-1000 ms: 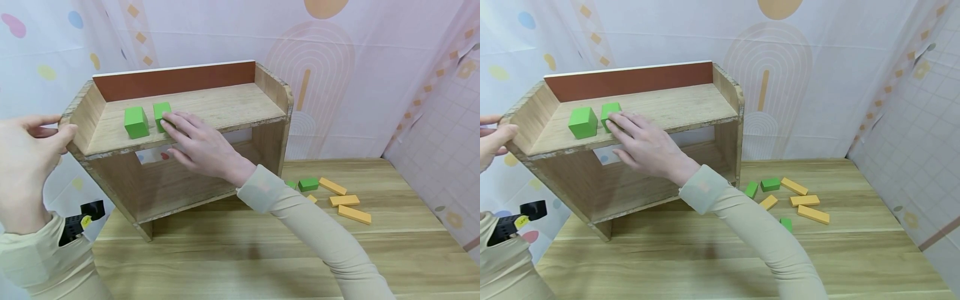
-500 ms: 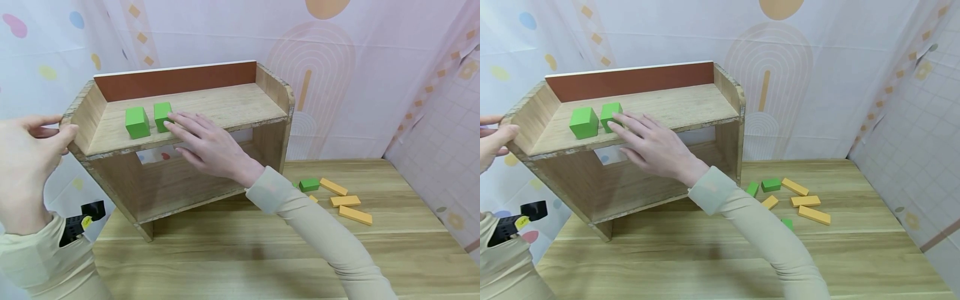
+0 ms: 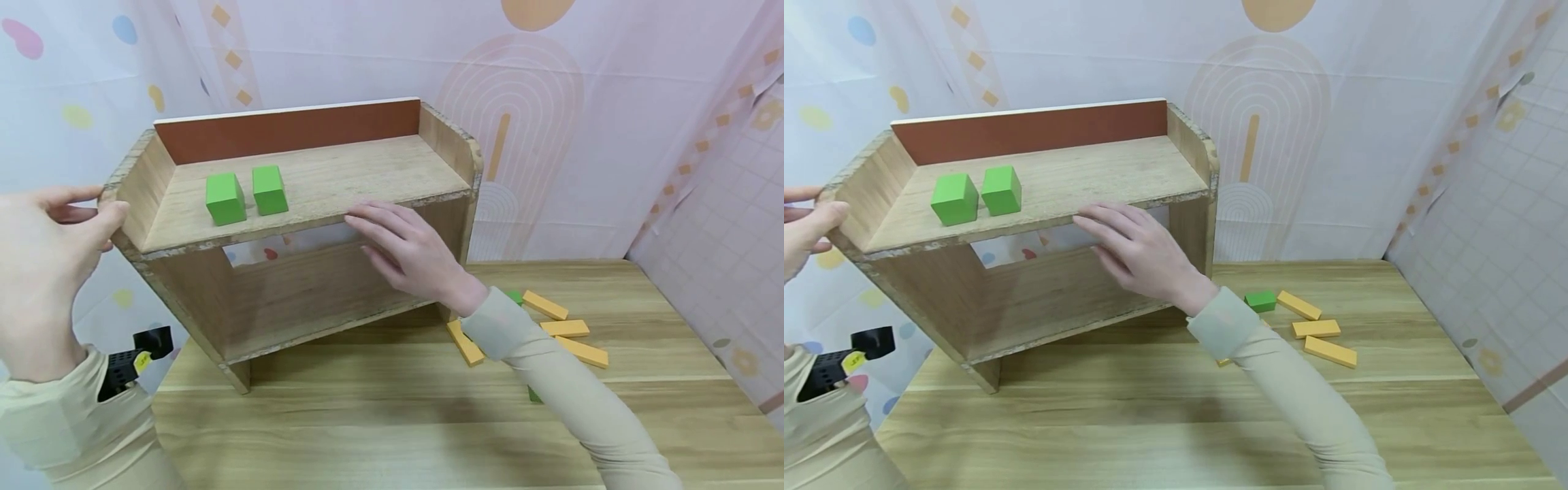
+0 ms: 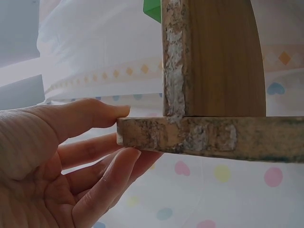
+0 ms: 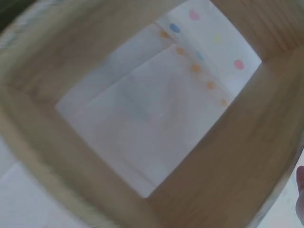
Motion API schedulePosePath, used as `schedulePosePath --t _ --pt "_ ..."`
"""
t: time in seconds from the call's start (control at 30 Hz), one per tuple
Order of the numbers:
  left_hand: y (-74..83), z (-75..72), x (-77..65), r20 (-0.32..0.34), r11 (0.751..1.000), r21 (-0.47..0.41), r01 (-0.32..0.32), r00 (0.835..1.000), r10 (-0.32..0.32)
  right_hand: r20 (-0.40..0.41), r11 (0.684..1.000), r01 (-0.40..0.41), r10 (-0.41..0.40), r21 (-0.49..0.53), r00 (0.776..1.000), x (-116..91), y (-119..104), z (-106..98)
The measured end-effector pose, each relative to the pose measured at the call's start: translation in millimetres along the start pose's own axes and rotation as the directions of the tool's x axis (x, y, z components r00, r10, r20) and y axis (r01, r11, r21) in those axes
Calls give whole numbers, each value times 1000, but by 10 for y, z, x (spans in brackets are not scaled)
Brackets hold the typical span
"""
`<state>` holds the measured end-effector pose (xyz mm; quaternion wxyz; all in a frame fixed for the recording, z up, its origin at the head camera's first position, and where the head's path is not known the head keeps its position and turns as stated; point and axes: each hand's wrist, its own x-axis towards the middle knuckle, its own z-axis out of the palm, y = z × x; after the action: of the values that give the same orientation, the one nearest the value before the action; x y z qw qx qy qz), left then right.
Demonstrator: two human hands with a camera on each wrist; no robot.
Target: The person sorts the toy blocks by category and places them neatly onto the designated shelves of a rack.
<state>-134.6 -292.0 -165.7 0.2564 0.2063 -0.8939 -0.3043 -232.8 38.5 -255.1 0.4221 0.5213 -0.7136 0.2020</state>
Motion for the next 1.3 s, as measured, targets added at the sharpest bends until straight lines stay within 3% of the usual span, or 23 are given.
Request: schedulePosePath --t 0.4,0.63,0.87,0.93,1.03,1.13,1.23,1.3 --pt "4 -4 -26 2 999 -39 20 1000 -20 40 984 -148 145 99 989 -750 322 -157" --pt "56 -26 -53 10 996 -84 -4 1000 5 81 941 -299 290 157 954 -1259 485 -230" --pt "8 3 16 -1 996 -88 16 1000 -16 128 896 -382 362 224 923 -1658 592 -279" --pt "-3 4 27 1 995 -96 16 1000 -16 172 870 -439 408 225 896 -1752 612 -285" --pt "-5 4 33 0 996 -85 16 1000 -16 265 812 -544 488 211 832 -1886 659 -275" --pt "-2 4 33 -1 997 -79 16 1000 -16 381 725 -656 557 210 738 -2006 731 -251" --pt "-5 3 35 2 997 -82 7 1000 -7 501 603 -767 604 219 619 -2105 821 -219" --pt "-11 0 37 6 996 -90 -1 1000 1 564 536 -813 609 225 558 -2167 887 -193"
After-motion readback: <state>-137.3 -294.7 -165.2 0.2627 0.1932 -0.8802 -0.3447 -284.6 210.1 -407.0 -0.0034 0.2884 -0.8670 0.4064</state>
